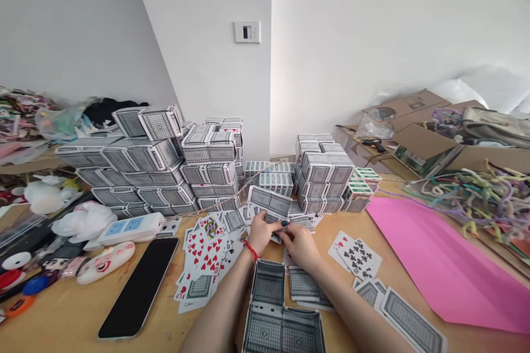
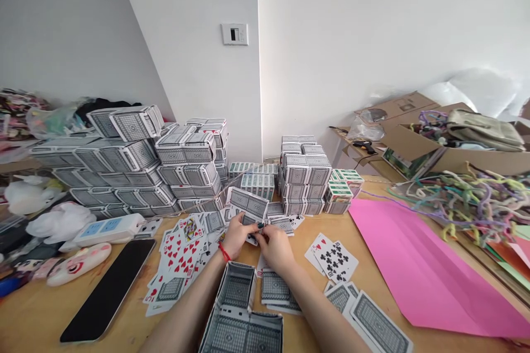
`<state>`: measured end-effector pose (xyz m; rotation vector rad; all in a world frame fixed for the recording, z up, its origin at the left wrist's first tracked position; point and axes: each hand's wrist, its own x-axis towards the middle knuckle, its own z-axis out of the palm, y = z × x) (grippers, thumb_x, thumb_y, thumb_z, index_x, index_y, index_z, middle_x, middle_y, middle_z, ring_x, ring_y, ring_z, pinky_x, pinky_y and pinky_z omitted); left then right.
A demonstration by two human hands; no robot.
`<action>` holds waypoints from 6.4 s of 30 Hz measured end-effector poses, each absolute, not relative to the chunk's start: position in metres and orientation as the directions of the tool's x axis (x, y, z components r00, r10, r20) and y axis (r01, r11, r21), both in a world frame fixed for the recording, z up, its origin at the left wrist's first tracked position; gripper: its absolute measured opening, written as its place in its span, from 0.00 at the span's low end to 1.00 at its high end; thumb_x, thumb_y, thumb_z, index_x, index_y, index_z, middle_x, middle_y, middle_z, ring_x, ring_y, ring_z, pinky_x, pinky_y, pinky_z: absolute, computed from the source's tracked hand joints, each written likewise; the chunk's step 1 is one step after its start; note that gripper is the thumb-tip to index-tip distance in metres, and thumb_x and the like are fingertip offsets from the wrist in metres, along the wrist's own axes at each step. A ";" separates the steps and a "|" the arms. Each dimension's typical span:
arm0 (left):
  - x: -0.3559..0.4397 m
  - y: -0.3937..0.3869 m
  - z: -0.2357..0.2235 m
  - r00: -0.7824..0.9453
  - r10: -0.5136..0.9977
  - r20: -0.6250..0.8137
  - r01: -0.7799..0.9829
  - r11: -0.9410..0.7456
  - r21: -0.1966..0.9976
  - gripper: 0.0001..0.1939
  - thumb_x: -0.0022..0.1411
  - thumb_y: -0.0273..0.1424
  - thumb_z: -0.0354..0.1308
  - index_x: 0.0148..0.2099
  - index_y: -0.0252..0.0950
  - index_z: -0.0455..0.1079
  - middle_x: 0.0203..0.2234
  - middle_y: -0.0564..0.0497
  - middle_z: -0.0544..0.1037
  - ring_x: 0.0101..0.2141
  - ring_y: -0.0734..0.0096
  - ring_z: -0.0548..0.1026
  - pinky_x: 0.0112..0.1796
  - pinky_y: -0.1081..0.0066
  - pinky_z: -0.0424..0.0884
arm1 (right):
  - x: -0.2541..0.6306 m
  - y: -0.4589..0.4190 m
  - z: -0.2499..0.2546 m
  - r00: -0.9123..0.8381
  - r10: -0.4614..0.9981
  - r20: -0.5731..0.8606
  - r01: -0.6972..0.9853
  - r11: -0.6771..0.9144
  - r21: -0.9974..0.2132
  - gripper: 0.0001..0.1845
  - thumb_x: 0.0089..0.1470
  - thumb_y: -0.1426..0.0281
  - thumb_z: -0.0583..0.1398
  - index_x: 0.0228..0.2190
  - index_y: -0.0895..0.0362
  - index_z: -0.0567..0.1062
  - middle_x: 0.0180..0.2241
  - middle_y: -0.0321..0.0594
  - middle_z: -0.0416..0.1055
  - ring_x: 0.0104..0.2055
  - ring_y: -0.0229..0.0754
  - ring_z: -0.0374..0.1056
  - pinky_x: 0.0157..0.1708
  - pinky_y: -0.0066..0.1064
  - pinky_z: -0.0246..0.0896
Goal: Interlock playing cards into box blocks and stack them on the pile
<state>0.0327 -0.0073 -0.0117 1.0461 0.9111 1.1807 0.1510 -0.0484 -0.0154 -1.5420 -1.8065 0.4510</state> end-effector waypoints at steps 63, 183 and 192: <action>0.026 -0.008 -0.004 0.175 0.981 0.082 -0.293 -0.028 0.956 0.16 0.45 0.27 0.59 0.40 0.34 0.68 0.36 0.47 0.76 0.38 0.64 0.72 0.42 0.65 0.66 | 0.293 -0.058 0.037 0.421 0.815 -0.398 0.891 -0.454 0.013 0.28 0.18 0.67 0.68 0.29 0.57 0.70 0.35 0.49 0.72 0.37 0.56 0.70 0.28 0.41 0.62; 0.021 -0.013 -0.005 0.416 0.909 0.041 -0.085 -0.006 0.996 0.31 0.43 0.22 0.57 0.53 0.37 0.63 0.31 0.52 0.73 0.35 0.70 0.69 0.41 0.65 0.66 | 0.225 -0.047 0.058 0.187 0.959 0.212 0.617 0.054 -0.785 0.17 0.49 0.62 0.50 0.28 0.59 0.75 0.10 0.35 0.63 0.15 0.39 0.61 0.21 0.28 0.56; 0.012 -0.012 -0.005 0.459 0.885 0.082 -0.165 -0.006 0.986 0.28 0.48 0.26 0.56 0.54 0.40 0.63 0.39 0.48 0.74 0.41 0.62 0.69 0.45 0.62 0.63 | 0.227 -0.045 0.051 0.130 0.963 0.237 0.648 0.098 -0.755 0.12 0.49 0.62 0.50 0.22 0.55 0.67 0.12 0.32 0.61 0.15 0.37 0.59 0.20 0.26 0.53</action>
